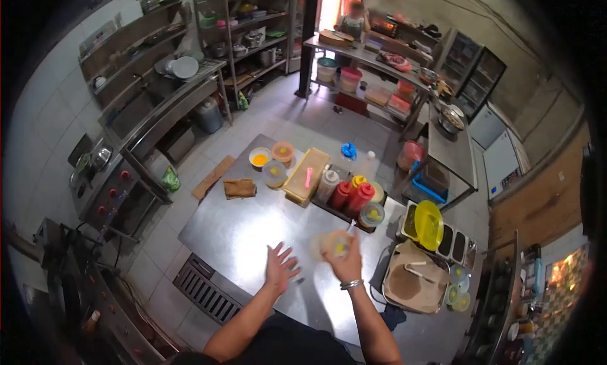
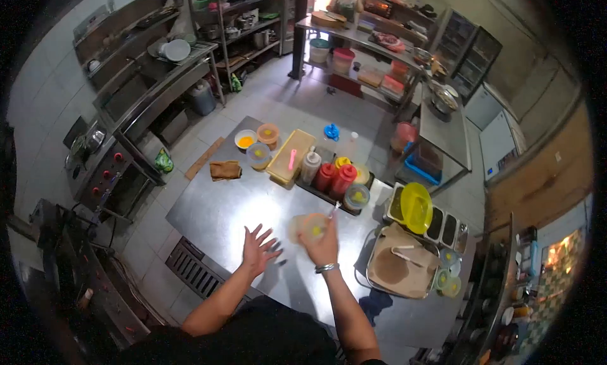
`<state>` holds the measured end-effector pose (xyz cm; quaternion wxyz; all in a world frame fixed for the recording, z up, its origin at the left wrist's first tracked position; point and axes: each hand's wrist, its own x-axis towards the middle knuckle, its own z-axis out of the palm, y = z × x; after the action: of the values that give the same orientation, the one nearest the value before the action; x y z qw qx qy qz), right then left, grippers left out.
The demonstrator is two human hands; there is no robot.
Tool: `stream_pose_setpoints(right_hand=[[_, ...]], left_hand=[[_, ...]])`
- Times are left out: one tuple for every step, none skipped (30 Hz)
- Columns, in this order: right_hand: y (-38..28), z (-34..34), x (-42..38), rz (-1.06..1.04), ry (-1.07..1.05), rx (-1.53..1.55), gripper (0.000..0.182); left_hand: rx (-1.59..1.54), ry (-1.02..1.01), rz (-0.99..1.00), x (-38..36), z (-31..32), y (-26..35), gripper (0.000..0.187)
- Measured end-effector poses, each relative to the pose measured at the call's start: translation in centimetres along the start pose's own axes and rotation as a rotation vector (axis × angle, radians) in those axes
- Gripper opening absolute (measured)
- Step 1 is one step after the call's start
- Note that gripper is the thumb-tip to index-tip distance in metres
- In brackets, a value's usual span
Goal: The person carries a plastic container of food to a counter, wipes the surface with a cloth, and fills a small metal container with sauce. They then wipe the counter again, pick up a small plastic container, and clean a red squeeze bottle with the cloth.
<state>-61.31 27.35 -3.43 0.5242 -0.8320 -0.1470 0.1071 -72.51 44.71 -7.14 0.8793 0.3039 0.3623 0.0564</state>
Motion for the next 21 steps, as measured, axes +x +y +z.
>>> stream_pose_setpoints(right_hand=[[-0.4,0.0,-2.0,-0.104,-0.041,0.016,0.115],[-0.8,0.0,-3.6,-0.095,-0.132,-0.129,0.112],[-1.4,-1.1,-4.1,-0.078,-0.090,-0.075,0.109],[-2.2,-2.5,-4.1,-0.064,-0.050,-0.020,0.106],[-3.6,-4.0,-4.7,-0.013,-0.061,0.066,0.100],[-3.1,-4.3,-5.0,-0.015,-0.042,0.067,0.100],[-3.0,-4.5,-5.6,-0.094,-0.012,-0.072,0.099],[-2.8,-4.7,-6.4,-0.168,0.010,-0.214,0.100],[-2.9,-4.3,-7.5,-0.185,0.070,-0.228,0.098],[-3.8,-4.3,-9.0,-0.186,0.075,-0.230,0.098],[-4.9,-4.3,-10.7,-0.349,0.184,-0.394,0.094],[-6.6,-4.5,-12.0,-0.517,0.295,-0.558,0.090],[-10.1,-5.2,-13.9,-0.512,0.303,-0.503,0.085],[-9.9,-5.8,-13.8,-0.510,0.303,-0.503,0.085],[-9.7,-6.6,-13.9,-0.488,0.287,-0.541,0.087],[-9.5,-6.9,-14.6,-0.461,0.266,-0.578,0.088],[-10.1,-7.2,-15.8,-0.451,0.262,-0.576,0.088],[-11.4,-7.9,-17.0,-0.482,0.250,-0.544,0.088],[-12.8,-8.7,-16.7,-0.540,0.259,-0.514,0.088],[-13.3,-9.0,-16.9,-0.567,0.255,-0.480,0.088],[-13.7,-8.9,-17.4,-0.653,0.297,-0.459,0.089]], left_hand=[[-0.044,-0.171,-0.020,0.1,2.1,-1.1,0.082],[-0.071,-0.357,-0.050,-0.2,3.7,-2.1,0.081],[-0.101,-0.390,-0.080,-0.9,5.4,-2.1,0.080],[-0.132,-0.422,-0.108,-1.7,6.6,-2.3,0.079],[-0.122,-0.435,-0.118,-2.6,7.3,-2.8,0.079],[-0.125,-0.442,-0.080,-3.5,7.9,-3.2,0.077],[-0.126,-0.445,-0.045,-4.1,8.2,-3.8,0.076],[-0.118,-0.451,-0.058,-4.6,8.1,-4.7,0.076],[-0.082,-0.481,0.021,-5.1,8.0,-5.6,0.076],[-0.048,-0.509,0.104,-5.5,7.9,-6.4,0.075],[-0.143,-0.544,0.080,-6.7,8.2,-6.6,0.075],[-0.235,-0.630,0.043,-8.8,8.5,-6.1,0.068],[-0.269,-0.708,0.050,-10.5,8.7,-5.6,0.068],[-0.300,-0.780,0.047,-11.6,8.6,-5.5,0.068],[-0.296,-0.774,0.036,-11.0,8.8,-6.1,0.068],[-0.241,-0.682,-0.039,-10.0,9.0,-7.1,0.070],[-0.189,-0.593,-0.107,-9.9,9.4,-7.5,0.071],[-0.189,-0.596,-0.103,-10.4,9.2,-7.6,0.071],[-0.188,-0.723,0.061,-11.0,10.5,-6.2,0.071],[-0.184,-0.826,0.202,-12.6,10.7,-5.3,0.071],[-0.183,-0.896,0.315,-14.7,9.9,-5.6,0.070]])
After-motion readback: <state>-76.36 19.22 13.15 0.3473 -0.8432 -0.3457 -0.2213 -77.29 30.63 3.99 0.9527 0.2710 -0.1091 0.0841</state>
